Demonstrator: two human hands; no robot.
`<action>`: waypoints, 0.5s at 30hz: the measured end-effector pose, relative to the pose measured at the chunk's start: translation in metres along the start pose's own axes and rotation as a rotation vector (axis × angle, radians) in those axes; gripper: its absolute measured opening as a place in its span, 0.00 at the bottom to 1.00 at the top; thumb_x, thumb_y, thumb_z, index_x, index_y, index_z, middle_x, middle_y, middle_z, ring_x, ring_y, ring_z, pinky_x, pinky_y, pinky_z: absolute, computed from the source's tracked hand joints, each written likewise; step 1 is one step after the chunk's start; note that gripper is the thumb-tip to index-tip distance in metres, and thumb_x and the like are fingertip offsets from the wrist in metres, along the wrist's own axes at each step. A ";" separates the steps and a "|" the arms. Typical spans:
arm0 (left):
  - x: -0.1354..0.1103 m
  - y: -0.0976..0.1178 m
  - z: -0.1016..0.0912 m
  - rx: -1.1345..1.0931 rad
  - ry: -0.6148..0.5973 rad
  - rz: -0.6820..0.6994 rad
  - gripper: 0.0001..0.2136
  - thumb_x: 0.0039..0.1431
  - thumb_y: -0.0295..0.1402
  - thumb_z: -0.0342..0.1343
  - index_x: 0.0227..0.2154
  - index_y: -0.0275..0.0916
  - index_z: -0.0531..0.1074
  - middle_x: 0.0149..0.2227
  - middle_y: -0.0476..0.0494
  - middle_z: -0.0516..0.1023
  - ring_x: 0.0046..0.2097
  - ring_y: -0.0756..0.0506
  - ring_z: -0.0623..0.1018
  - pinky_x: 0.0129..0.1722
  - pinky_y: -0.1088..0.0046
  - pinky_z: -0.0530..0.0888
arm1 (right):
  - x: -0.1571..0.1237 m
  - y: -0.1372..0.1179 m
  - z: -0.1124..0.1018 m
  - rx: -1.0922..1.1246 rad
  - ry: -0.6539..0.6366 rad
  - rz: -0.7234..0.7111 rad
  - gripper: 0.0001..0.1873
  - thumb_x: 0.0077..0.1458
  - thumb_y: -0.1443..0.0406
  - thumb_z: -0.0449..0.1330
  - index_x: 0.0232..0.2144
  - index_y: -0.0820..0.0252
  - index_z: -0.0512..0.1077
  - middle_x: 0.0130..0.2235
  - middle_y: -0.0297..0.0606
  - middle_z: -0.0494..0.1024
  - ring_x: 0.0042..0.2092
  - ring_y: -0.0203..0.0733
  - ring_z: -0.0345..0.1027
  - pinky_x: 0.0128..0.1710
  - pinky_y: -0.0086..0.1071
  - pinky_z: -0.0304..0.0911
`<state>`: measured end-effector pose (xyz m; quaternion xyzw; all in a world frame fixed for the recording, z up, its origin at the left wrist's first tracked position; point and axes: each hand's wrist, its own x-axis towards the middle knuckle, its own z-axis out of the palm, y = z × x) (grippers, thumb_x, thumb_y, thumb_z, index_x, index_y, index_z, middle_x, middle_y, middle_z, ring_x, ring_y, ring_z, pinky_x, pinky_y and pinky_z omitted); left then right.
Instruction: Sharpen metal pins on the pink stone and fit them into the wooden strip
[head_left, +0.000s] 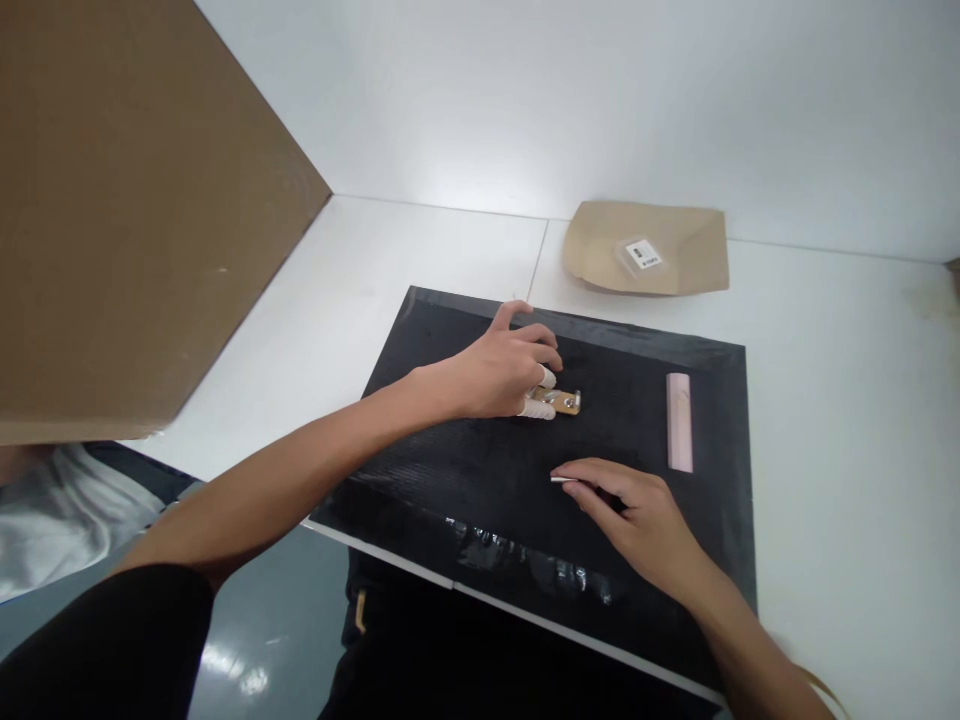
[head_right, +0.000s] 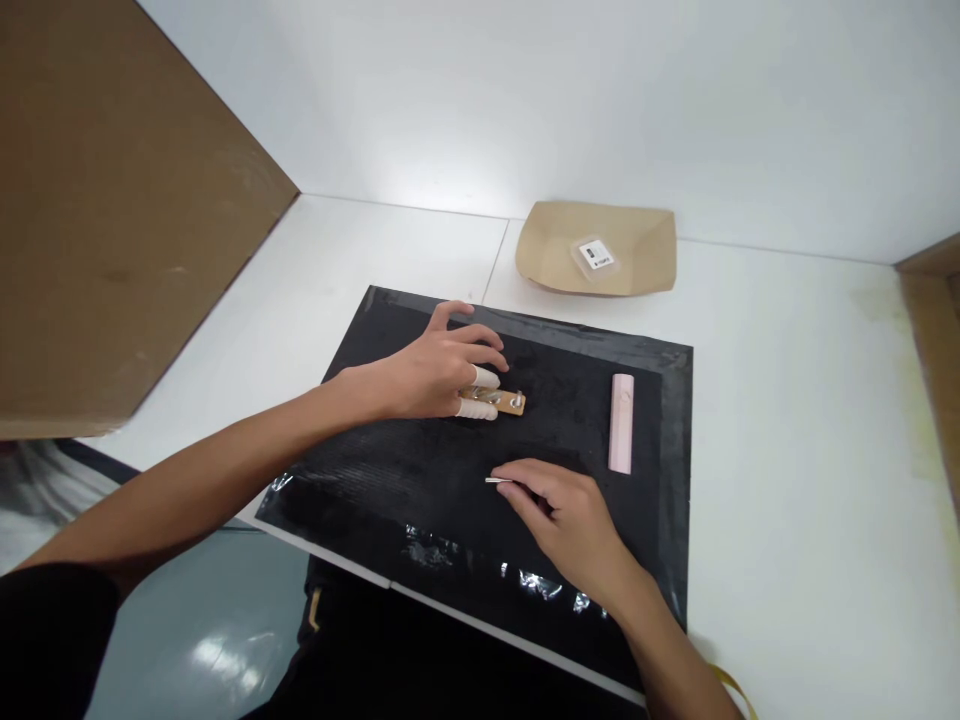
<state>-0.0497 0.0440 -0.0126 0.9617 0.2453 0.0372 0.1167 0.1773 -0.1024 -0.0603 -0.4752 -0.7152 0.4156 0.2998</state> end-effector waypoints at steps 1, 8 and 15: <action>0.000 0.000 0.000 -0.002 0.003 0.000 0.10 0.65 0.33 0.61 0.28 0.42 0.81 0.50 0.45 0.85 0.59 0.39 0.73 0.67 0.49 0.44 | 0.000 0.000 0.000 -0.002 0.000 0.000 0.09 0.68 0.63 0.60 0.44 0.49 0.81 0.44 0.26 0.86 0.45 0.36 0.82 0.47 0.27 0.76; 0.001 0.001 0.003 0.021 0.009 0.005 0.11 0.59 0.22 0.59 0.26 0.43 0.81 0.49 0.48 0.86 0.58 0.41 0.74 0.67 0.49 0.45 | 0.000 -0.001 0.000 -0.008 0.002 0.001 0.09 0.68 0.63 0.60 0.44 0.49 0.81 0.44 0.25 0.86 0.45 0.35 0.82 0.47 0.26 0.75; 0.001 -0.001 0.005 0.042 0.019 0.022 0.12 0.56 0.18 0.58 0.25 0.43 0.80 0.48 0.50 0.86 0.57 0.41 0.74 0.66 0.50 0.45 | 0.001 -0.002 0.000 -0.012 0.002 0.001 0.10 0.68 0.63 0.60 0.44 0.50 0.82 0.44 0.27 0.86 0.45 0.36 0.82 0.46 0.27 0.76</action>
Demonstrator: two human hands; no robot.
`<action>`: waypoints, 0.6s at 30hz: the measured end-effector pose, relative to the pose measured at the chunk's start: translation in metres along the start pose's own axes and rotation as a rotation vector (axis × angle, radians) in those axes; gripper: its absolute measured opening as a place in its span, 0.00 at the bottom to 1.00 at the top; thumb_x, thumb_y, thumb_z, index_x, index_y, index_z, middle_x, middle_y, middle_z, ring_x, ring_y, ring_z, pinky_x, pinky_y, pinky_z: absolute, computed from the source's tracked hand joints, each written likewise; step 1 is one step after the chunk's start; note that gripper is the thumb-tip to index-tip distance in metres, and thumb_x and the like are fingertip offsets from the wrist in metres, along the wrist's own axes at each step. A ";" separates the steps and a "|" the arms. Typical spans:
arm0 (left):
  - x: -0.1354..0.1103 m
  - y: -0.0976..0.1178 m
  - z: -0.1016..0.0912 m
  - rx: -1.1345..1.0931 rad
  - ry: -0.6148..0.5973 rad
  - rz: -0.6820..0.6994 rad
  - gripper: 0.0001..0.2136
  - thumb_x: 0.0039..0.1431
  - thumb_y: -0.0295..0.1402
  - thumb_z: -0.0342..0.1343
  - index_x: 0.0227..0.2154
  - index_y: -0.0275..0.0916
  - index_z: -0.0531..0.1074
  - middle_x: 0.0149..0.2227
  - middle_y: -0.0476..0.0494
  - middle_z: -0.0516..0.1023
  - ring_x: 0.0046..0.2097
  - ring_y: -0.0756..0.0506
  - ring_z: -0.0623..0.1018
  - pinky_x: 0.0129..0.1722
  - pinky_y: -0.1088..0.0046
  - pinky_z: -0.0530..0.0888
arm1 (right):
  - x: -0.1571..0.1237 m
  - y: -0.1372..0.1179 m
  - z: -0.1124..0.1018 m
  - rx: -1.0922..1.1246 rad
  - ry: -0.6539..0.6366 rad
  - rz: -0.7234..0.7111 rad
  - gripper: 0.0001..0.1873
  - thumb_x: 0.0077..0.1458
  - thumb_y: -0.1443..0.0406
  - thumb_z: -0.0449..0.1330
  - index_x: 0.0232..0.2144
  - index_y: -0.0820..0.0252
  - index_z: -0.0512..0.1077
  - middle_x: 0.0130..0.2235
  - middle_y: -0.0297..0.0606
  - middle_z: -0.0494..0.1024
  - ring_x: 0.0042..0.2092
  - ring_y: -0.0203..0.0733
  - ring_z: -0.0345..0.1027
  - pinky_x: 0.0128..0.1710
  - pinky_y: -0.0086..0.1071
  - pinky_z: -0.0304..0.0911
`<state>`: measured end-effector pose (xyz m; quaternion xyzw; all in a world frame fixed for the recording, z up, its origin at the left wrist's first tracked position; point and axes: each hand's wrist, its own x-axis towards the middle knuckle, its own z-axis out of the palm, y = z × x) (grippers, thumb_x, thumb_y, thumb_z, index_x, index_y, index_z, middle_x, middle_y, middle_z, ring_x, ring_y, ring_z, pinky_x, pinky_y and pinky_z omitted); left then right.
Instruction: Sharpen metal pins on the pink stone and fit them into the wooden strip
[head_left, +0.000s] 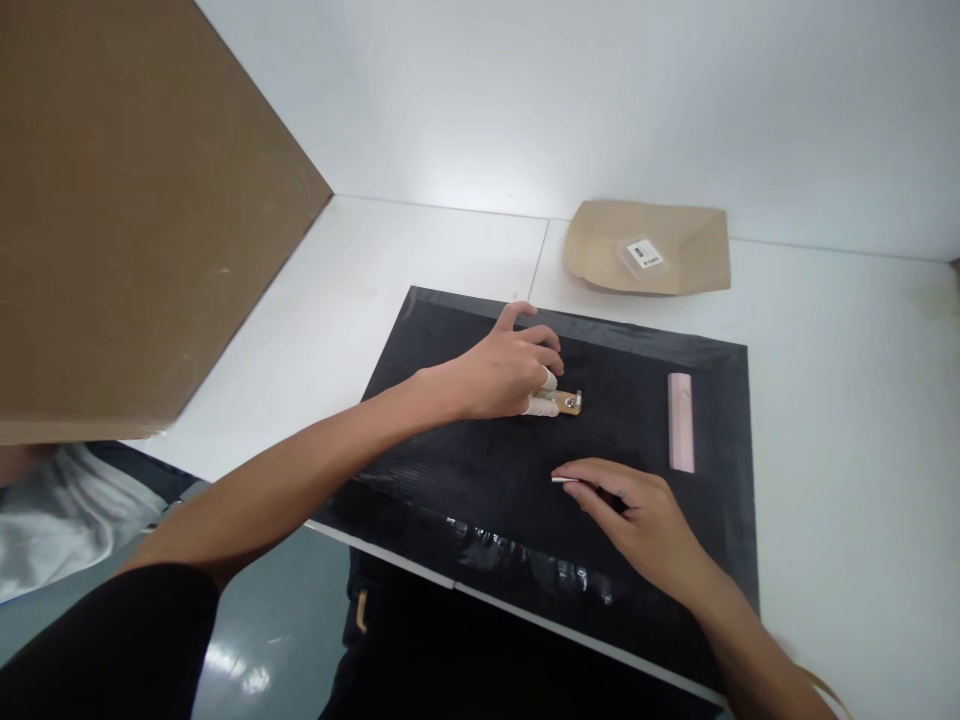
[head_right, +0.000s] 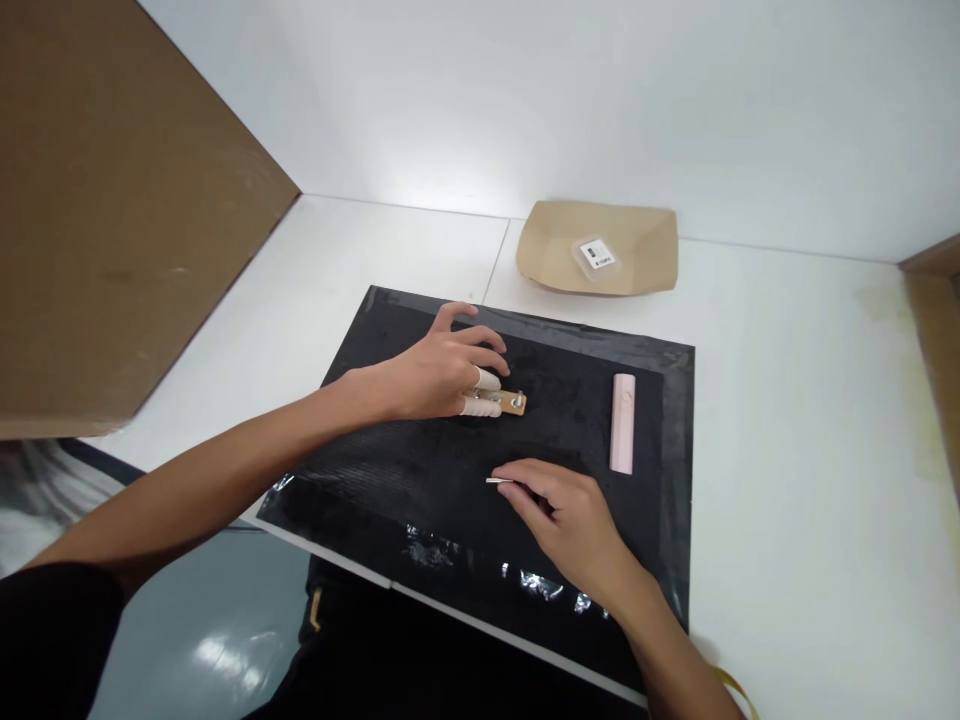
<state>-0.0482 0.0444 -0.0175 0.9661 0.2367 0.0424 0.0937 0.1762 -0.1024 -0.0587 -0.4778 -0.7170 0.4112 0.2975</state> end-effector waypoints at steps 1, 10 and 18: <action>0.000 0.000 0.000 0.004 0.002 0.005 0.12 0.55 0.18 0.58 0.26 0.43 0.80 0.48 0.50 0.86 0.57 0.41 0.74 0.66 0.50 0.46 | 0.000 0.000 0.000 0.000 0.002 -0.001 0.10 0.68 0.63 0.60 0.44 0.50 0.82 0.44 0.27 0.86 0.45 0.36 0.82 0.46 0.27 0.76; -0.002 -0.002 0.003 0.049 0.042 0.055 0.12 0.56 0.19 0.58 0.29 0.44 0.81 0.48 0.50 0.86 0.56 0.40 0.75 0.66 0.48 0.47 | -0.002 0.000 -0.001 -0.004 -0.007 -0.003 0.10 0.69 0.64 0.60 0.44 0.49 0.81 0.45 0.25 0.86 0.46 0.35 0.82 0.48 0.25 0.75; -0.001 -0.001 0.004 0.020 0.044 0.069 0.13 0.54 0.17 0.58 0.29 0.43 0.81 0.44 0.51 0.87 0.56 0.40 0.76 0.65 0.51 0.46 | 0.001 0.001 0.000 -0.001 -0.013 0.002 0.10 0.69 0.63 0.59 0.44 0.49 0.81 0.45 0.27 0.86 0.46 0.36 0.82 0.47 0.27 0.76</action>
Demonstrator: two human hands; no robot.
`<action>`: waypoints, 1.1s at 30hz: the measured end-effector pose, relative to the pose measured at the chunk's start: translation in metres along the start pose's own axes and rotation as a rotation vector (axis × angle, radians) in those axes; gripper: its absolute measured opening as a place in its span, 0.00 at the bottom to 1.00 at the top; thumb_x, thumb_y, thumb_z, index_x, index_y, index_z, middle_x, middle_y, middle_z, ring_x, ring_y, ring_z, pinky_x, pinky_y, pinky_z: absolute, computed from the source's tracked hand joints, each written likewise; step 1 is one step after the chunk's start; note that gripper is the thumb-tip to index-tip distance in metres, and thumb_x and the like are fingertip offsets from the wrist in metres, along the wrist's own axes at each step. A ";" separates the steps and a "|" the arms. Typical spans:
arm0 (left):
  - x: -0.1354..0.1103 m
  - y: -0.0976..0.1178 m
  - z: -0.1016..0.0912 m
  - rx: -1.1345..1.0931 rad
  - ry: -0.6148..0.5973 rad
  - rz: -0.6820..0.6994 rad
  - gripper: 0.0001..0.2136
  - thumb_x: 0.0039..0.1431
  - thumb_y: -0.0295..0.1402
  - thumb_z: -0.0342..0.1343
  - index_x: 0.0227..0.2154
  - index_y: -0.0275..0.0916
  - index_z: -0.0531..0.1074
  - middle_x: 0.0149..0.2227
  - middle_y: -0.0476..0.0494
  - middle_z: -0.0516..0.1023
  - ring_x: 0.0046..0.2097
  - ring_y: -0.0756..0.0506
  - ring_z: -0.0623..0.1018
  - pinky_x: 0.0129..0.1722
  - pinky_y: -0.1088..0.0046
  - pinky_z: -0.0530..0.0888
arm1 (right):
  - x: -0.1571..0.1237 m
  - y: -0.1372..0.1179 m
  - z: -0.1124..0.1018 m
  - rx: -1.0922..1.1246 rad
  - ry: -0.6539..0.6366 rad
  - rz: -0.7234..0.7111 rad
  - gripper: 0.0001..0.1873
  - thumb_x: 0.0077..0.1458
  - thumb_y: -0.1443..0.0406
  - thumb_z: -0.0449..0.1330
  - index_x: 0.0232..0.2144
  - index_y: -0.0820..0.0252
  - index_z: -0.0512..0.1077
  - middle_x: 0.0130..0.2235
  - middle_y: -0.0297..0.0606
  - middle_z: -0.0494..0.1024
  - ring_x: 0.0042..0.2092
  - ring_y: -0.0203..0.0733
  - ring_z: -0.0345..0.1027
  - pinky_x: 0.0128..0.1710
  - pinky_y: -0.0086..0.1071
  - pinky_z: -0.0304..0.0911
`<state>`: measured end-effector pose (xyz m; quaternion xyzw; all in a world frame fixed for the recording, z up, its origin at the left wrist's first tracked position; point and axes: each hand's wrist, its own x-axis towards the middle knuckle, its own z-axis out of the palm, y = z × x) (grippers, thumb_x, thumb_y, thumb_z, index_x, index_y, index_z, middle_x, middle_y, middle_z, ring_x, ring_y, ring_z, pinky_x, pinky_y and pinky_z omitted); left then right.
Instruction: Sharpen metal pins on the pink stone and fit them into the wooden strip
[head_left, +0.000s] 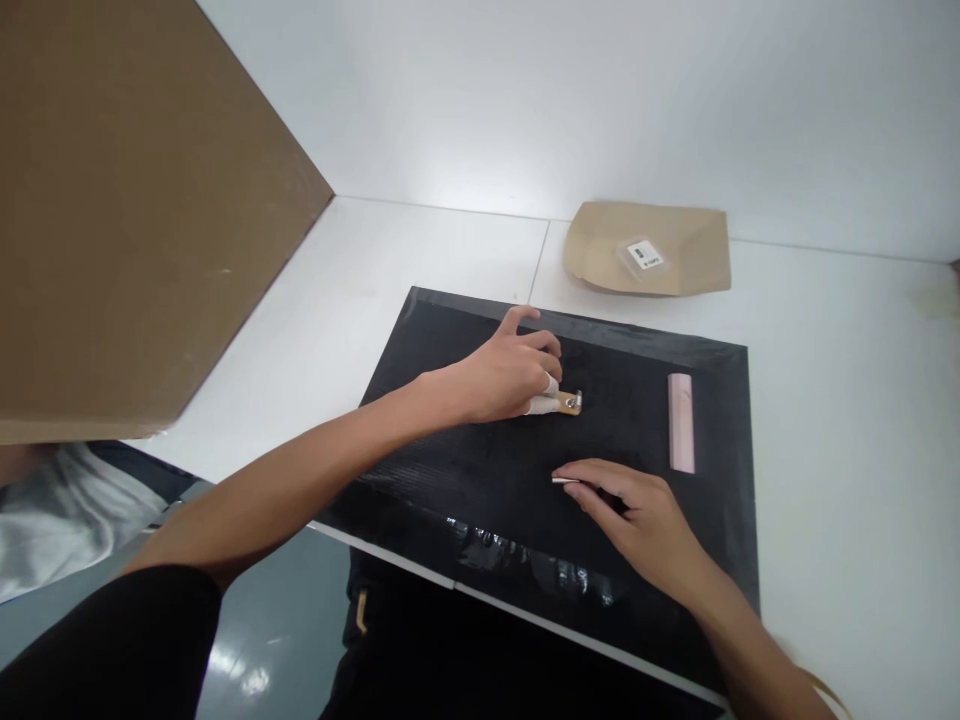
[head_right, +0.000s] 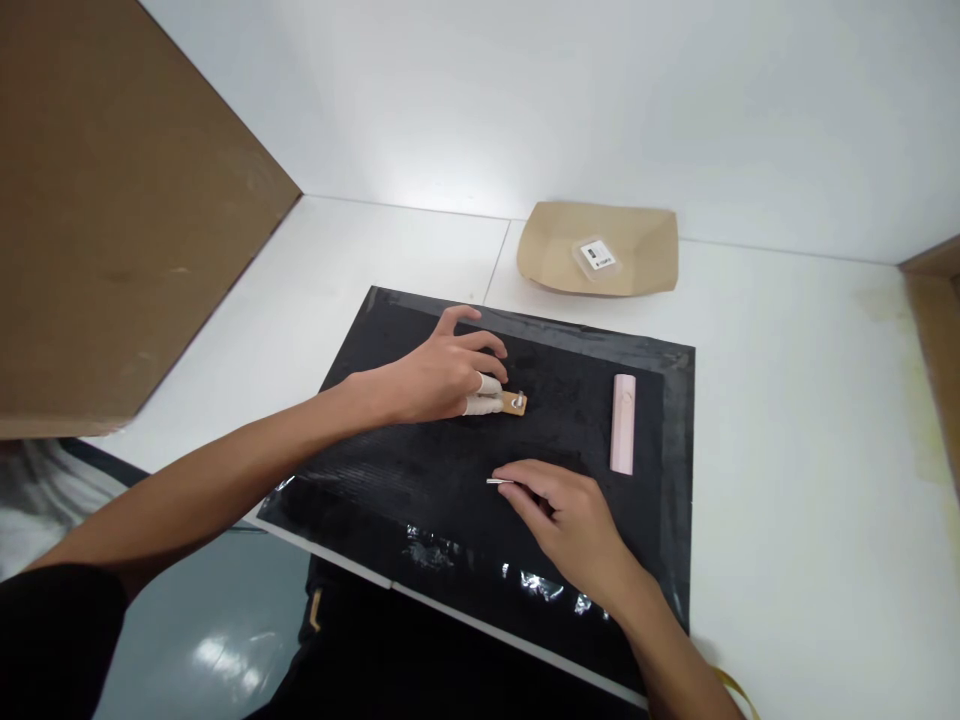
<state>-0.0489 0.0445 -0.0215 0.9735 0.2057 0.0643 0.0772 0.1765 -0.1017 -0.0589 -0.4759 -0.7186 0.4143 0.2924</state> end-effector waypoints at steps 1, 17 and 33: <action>0.000 0.000 0.000 -0.004 0.000 0.002 0.13 0.54 0.17 0.58 0.29 0.43 0.80 0.44 0.51 0.87 0.55 0.40 0.76 0.65 0.51 0.46 | 0.000 0.000 0.000 0.001 0.000 0.002 0.10 0.69 0.63 0.59 0.44 0.49 0.82 0.45 0.27 0.86 0.46 0.37 0.82 0.47 0.27 0.76; 0.006 0.005 -0.004 -0.032 -0.065 -0.041 0.16 0.57 0.17 0.55 0.33 0.44 0.82 0.45 0.51 0.87 0.57 0.42 0.75 0.67 0.51 0.45 | 0.000 -0.002 0.000 0.011 -0.006 0.029 0.10 0.68 0.63 0.60 0.45 0.49 0.82 0.45 0.29 0.86 0.46 0.39 0.82 0.48 0.31 0.77; 0.003 0.004 -0.004 0.001 -0.051 -0.050 0.11 0.63 0.22 0.57 0.34 0.43 0.82 0.48 0.48 0.86 0.57 0.41 0.75 0.66 0.51 0.44 | -0.002 -0.003 -0.002 0.013 -0.005 0.039 0.11 0.68 0.61 0.59 0.44 0.50 0.82 0.44 0.31 0.86 0.45 0.42 0.83 0.46 0.33 0.79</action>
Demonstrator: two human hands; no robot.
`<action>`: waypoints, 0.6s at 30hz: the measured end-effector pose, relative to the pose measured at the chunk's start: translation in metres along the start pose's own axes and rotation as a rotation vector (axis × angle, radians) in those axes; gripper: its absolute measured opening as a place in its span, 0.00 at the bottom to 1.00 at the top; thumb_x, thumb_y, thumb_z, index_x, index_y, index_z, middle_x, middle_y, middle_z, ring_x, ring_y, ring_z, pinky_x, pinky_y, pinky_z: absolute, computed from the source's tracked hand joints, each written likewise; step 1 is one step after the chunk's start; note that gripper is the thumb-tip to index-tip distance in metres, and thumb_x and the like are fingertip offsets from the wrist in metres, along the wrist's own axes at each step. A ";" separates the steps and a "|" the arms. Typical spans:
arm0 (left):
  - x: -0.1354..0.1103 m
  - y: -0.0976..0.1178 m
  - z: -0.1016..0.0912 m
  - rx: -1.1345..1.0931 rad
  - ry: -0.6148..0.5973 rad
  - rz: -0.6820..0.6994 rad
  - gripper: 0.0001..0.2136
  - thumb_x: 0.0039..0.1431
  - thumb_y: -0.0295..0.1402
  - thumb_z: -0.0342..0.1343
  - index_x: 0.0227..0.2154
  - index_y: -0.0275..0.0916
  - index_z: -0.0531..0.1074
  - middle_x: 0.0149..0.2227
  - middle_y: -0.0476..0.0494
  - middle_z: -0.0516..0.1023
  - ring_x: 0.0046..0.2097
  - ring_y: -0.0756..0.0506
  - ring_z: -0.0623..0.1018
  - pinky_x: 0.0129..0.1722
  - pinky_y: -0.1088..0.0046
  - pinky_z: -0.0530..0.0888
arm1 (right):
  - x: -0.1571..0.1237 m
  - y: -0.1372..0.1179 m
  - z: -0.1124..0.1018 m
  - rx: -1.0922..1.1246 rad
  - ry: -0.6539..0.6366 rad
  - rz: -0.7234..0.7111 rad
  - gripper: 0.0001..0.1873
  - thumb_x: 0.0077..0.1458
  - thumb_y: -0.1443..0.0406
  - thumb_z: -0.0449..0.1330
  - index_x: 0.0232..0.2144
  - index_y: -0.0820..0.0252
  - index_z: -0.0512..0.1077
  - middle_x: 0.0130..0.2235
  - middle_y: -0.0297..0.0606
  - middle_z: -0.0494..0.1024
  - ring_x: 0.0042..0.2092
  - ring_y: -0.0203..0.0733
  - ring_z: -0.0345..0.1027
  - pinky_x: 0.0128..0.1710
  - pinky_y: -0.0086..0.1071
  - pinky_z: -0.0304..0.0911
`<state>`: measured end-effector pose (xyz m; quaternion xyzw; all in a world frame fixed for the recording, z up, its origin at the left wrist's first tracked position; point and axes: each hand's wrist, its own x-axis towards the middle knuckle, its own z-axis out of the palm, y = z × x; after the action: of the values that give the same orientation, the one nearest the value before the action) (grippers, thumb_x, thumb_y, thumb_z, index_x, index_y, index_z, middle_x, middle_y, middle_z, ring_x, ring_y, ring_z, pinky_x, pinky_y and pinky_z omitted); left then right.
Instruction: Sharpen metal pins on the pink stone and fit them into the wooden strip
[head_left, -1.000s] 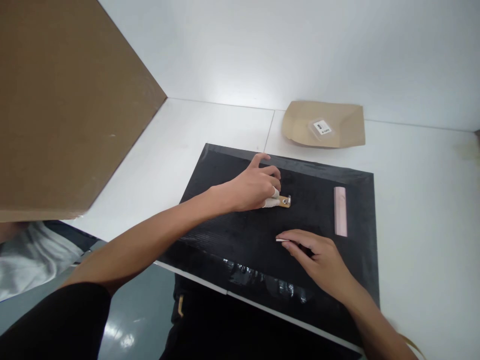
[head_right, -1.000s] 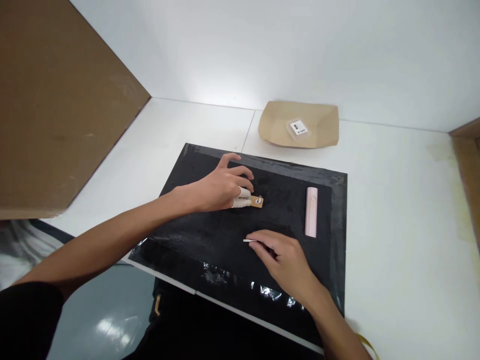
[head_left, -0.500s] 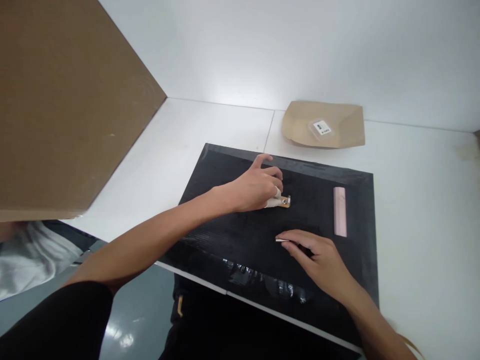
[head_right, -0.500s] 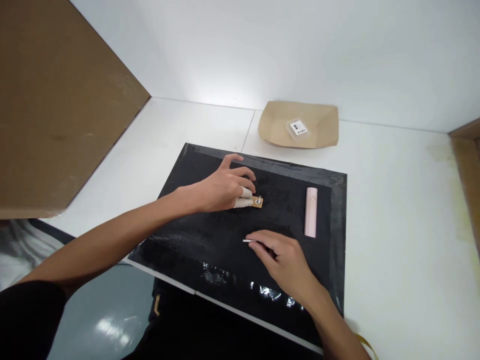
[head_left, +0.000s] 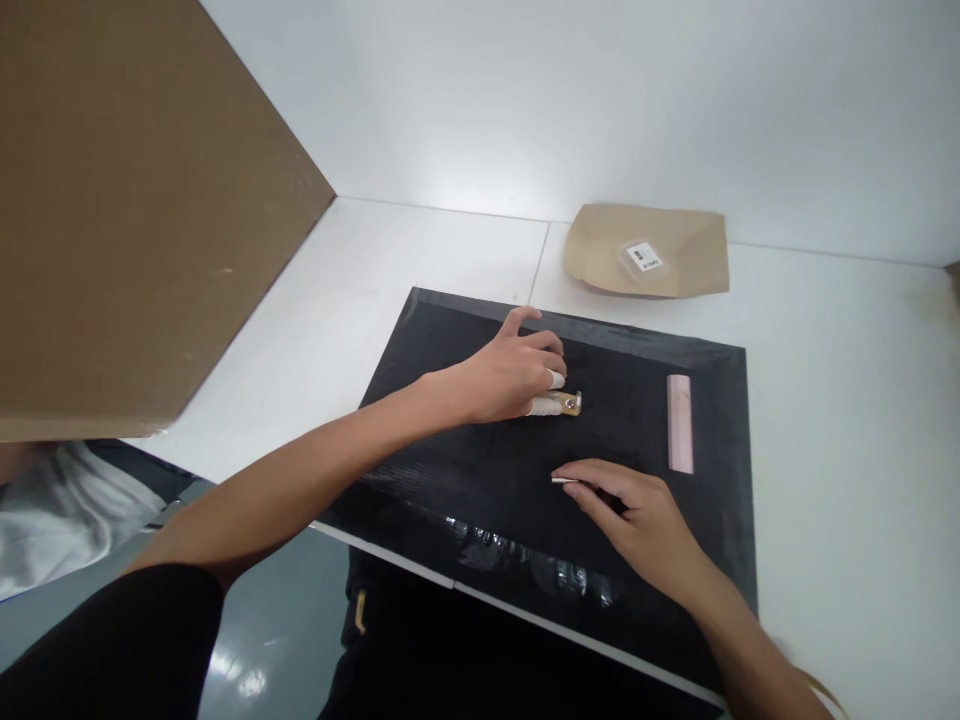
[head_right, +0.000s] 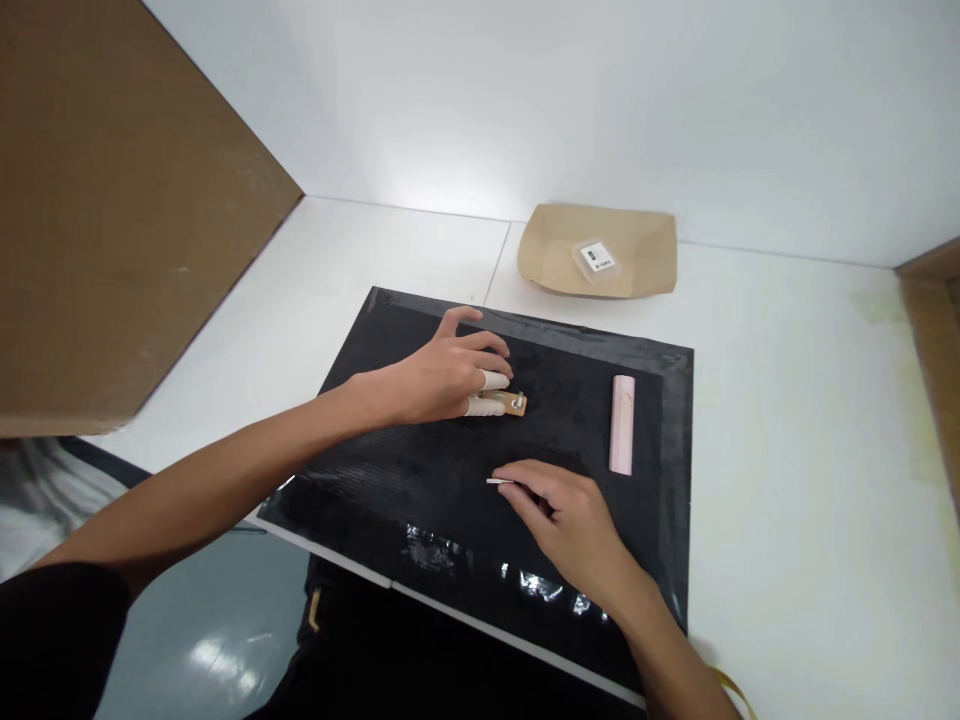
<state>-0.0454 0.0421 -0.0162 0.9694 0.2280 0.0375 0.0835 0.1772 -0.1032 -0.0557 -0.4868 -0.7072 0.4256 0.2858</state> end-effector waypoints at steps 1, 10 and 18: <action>0.000 0.000 0.000 0.002 0.002 0.000 0.11 0.64 0.23 0.57 0.34 0.43 0.82 0.48 0.48 0.86 0.57 0.41 0.75 0.66 0.52 0.44 | 0.000 0.000 0.000 -0.003 0.000 -0.001 0.11 0.68 0.61 0.59 0.43 0.50 0.82 0.44 0.31 0.86 0.45 0.42 0.83 0.46 0.33 0.79; 0.000 0.001 -0.003 -0.014 0.054 -0.013 0.09 0.65 0.27 0.59 0.32 0.44 0.82 0.54 0.47 0.83 0.58 0.42 0.76 0.66 0.52 0.46 | 0.001 0.001 0.001 -0.004 0.005 -0.013 0.10 0.68 0.62 0.59 0.43 0.50 0.82 0.44 0.30 0.86 0.45 0.41 0.82 0.47 0.32 0.78; 0.001 0.000 -0.003 -0.015 0.072 0.006 0.13 0.56 0.18 0.57 0.29 0.43 0.82 0.52 0.47 0.84 0.58 0.40 0.76 0.66 0.50 0.46 | 0.002 0.003 0.002 0.001 -0.005 -0.001 0.10 0.69 0.62 0.59 0.44 0.50 0.82 0.45 0.30 0.86 0.46 0.40 0.82 0.47 0.31 0.77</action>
<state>-0.0449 0.0429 -0.0135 0.9674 0.2276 0.0745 0.0824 0.1764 -0.1019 -0.0598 -0.4853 -0.7080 0.4270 0.2844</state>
